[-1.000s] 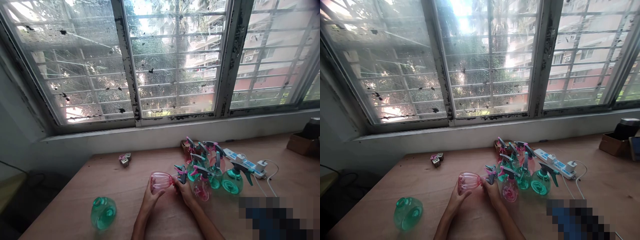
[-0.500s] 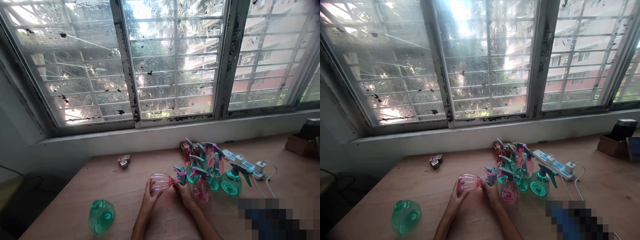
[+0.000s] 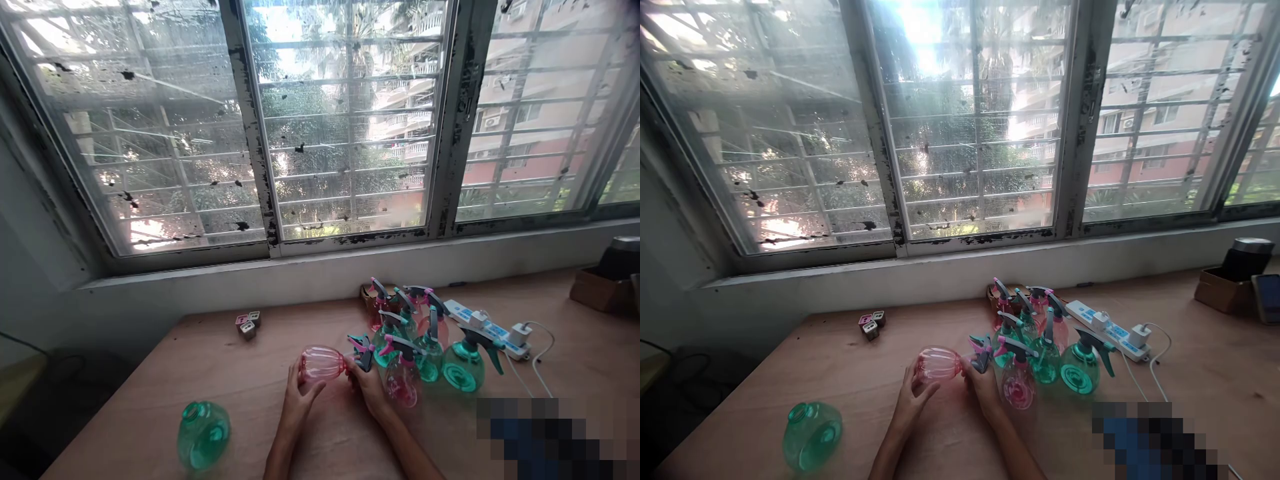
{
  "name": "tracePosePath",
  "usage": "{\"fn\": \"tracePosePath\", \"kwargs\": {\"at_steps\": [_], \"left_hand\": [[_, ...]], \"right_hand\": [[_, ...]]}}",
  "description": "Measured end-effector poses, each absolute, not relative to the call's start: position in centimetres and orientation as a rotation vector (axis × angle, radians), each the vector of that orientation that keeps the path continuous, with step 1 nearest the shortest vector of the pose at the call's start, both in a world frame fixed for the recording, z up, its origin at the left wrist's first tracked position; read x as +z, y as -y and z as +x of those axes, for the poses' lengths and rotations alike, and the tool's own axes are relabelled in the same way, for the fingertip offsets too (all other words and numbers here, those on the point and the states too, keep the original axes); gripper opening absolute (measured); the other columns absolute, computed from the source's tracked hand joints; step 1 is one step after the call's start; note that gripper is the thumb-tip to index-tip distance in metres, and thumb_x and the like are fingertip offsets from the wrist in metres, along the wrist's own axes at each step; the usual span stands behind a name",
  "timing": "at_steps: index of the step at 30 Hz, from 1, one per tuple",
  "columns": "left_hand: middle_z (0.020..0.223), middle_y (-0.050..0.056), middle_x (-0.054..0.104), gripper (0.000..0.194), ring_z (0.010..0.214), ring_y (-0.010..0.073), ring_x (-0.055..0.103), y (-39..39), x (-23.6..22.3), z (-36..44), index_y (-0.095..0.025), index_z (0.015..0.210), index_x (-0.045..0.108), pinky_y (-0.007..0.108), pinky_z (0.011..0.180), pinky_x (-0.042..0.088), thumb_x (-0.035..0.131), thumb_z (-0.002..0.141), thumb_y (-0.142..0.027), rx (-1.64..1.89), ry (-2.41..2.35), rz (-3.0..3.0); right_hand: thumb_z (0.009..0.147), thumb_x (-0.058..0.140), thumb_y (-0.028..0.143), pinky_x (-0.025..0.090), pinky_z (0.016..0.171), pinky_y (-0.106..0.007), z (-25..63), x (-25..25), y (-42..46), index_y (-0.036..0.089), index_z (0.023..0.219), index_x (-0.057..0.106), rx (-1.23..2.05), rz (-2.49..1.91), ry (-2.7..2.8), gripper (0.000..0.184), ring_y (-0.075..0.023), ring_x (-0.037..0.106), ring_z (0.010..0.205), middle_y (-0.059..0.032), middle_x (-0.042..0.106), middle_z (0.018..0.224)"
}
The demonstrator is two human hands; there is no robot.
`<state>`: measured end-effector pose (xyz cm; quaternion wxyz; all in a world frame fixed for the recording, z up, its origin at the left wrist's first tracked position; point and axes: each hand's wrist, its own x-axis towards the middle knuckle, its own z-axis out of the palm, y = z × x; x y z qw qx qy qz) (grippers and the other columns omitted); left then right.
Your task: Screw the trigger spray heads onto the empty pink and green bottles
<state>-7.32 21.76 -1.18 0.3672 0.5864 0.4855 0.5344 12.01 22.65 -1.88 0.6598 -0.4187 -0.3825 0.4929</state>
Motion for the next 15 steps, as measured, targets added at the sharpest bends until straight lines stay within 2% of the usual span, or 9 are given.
{"fn": "tracePosePath", "kwargs": {"at_steps": [6,11,15], "left_hand": [[0.148,0.014,0.049,0.066,0.132,0.0296,0.052,-21.8,-1.17,-7.3,-0.022,0.139,0.048,0.043,0.112,0.039,0.065,0.083,-0.053,1.361,-1.187,1.382],[0.135,0.014,0.059,0.066,0.117,0.0287,0.062,-21.69,-1.03,-7.33,-0.02,0.135,0.054,0.041,0.103,0.048,0.071,0.079,-0.051,1.381,-1.243,1.405],[0.131,0.013,0.063,0.066,0.119,0.029,0.061,-21.73,-0.96,-7.3,-0.02,0.133,0.056,0.042,0.103,0.047,0.074,0.075,-0.048,1.374,-1.263,1.42]], "right_hand": [[0.071,0.079,0.058,0.036,0.036,-0.02,11.97,-2.42,-22.67,0.018,0.072,0.064,1.097,-0.96,0.855,0.043,-0.0103,0.047,0.04,0.003,0.057,0.052],[0.07,0.079,0.059,0.036,0.037,-0.021,11.98,-2.67,-22.95,0.018,0.072,0.065,1.068,-0.975,0.823,0.044,-0.0108,0.046,0.04,0.0035,0.056,0.05],[0.07,0.08,0.058,0.035,0.037,-0.021,11.98,-2.73,-23.11,0.018,0.074,0.065,1.049,-0.974,0.786,0.043,-0.0104,0.047,0.041,0.0033,0.057,0.051]]}}
